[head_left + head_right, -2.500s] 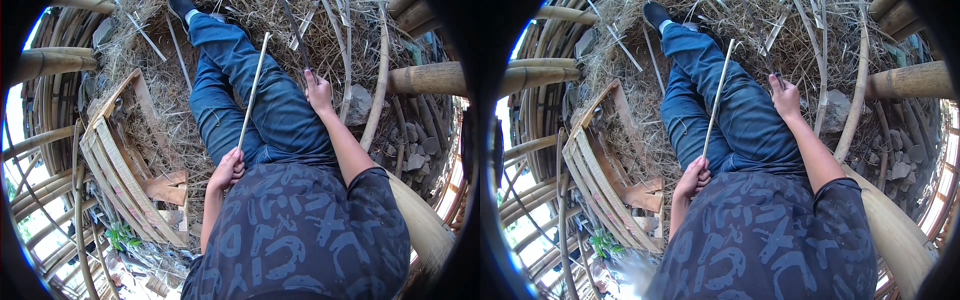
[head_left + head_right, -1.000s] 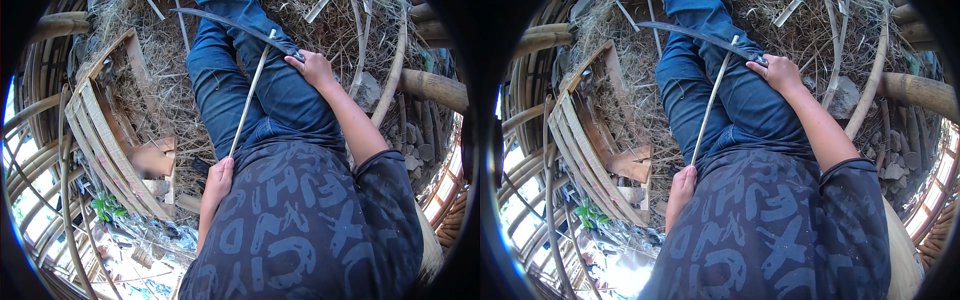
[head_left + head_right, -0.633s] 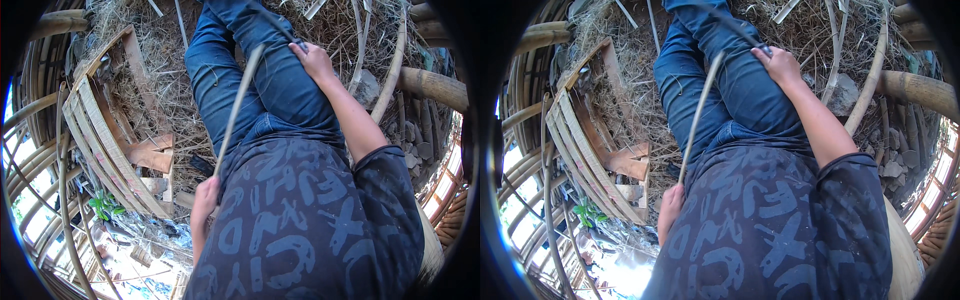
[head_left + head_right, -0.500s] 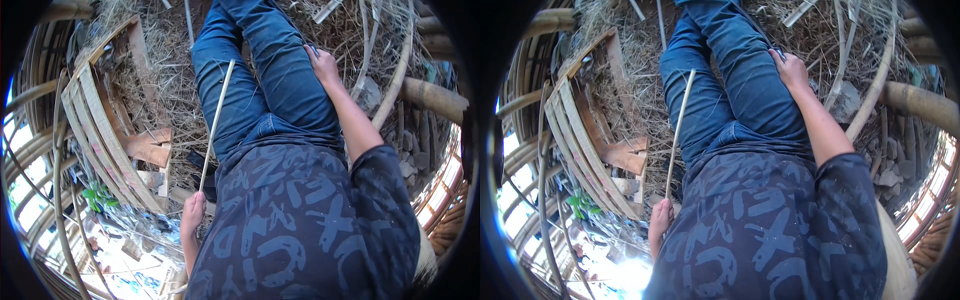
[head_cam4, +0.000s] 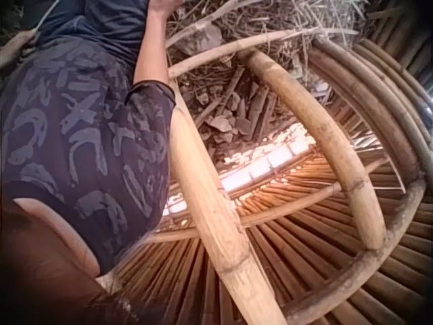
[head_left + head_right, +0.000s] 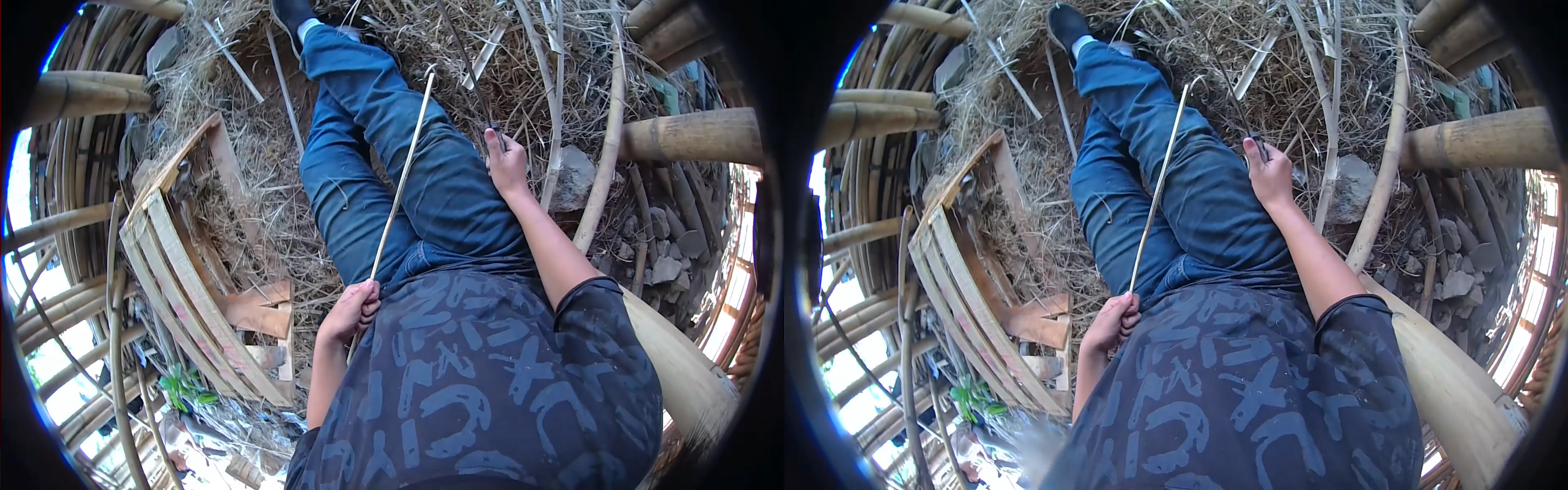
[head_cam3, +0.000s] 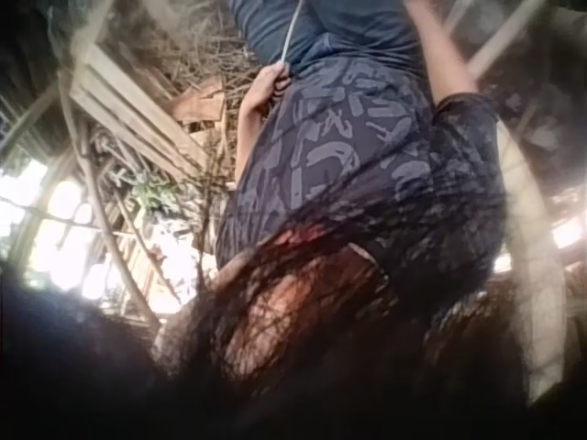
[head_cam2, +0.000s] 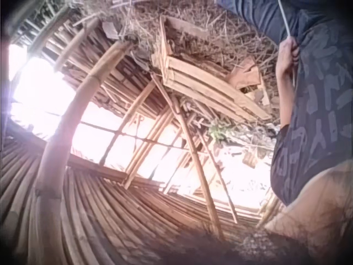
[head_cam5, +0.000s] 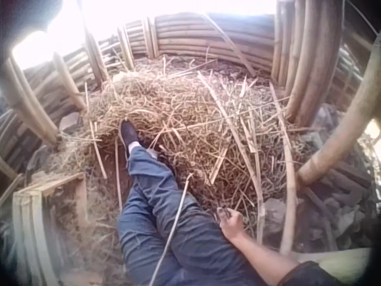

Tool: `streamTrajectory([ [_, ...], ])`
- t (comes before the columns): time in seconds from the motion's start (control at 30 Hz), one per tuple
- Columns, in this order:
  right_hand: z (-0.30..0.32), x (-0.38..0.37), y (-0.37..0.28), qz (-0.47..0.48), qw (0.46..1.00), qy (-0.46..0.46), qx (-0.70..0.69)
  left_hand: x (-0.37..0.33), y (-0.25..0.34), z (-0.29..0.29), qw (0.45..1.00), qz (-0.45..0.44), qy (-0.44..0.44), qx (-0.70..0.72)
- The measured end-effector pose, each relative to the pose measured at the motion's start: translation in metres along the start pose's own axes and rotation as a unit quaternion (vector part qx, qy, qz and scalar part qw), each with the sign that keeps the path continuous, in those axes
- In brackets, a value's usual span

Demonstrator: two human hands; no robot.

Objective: The person shaves a thin bamboo stick using a curved knife and then scrapes a wider bamboo strip with the knife.

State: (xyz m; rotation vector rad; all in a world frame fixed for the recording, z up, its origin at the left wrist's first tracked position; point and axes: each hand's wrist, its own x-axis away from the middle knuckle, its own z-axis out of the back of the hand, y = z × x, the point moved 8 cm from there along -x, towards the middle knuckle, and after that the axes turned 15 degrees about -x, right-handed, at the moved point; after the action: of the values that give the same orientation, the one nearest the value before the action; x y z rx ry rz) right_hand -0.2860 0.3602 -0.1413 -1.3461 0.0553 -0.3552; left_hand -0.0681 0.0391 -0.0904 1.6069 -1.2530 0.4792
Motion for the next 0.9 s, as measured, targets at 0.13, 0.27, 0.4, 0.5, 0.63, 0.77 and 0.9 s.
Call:
streamTrajectory([
  [0.13,0.005,0.002,-0.001,-0.053,0.996,-0.01,-0.076,-0.02,-0.002,-0.002,0.998,0.061,-0.021,0.02],
  [0.27,0.0,0.001,-0.018,0.037,0.998,-0.034,0.032,-0.025,0.002,-0.004,0.996,0.074,-0.042,0.04],
  [0.4,-0.023,0.003,-0.035,0.061,0.979,-0.109,0.159,-0.028,0.003,-0.003,0.995,0.071,-0.049,0.041],
  [0.5,-0.037,0.003,-0.053,0.078,0.94,-0.175,0.284,-0.029,-0.004,-0.002,0.995,0.072,-0.045,0.05],
  [0.63,-0.041,-0.002,-0.042,0.074,0.938,-0.185,0.282,-0.023,-0.005,0.0,0.999,0.04,0.008,0.016],
  [0.77,-0.045,0.003,-0.042,0.075,0.937,-0.182,0.288,-0.016,-0.005,-0.002,0.998,-0.001,0.049,-0.036],
  [0.9,-0.048,0.008,-0.04,0.102,0.928,-0.169,0.315,-0.009,-0.01,0.001,0.994,-0.058,0.071,-0.063],
])
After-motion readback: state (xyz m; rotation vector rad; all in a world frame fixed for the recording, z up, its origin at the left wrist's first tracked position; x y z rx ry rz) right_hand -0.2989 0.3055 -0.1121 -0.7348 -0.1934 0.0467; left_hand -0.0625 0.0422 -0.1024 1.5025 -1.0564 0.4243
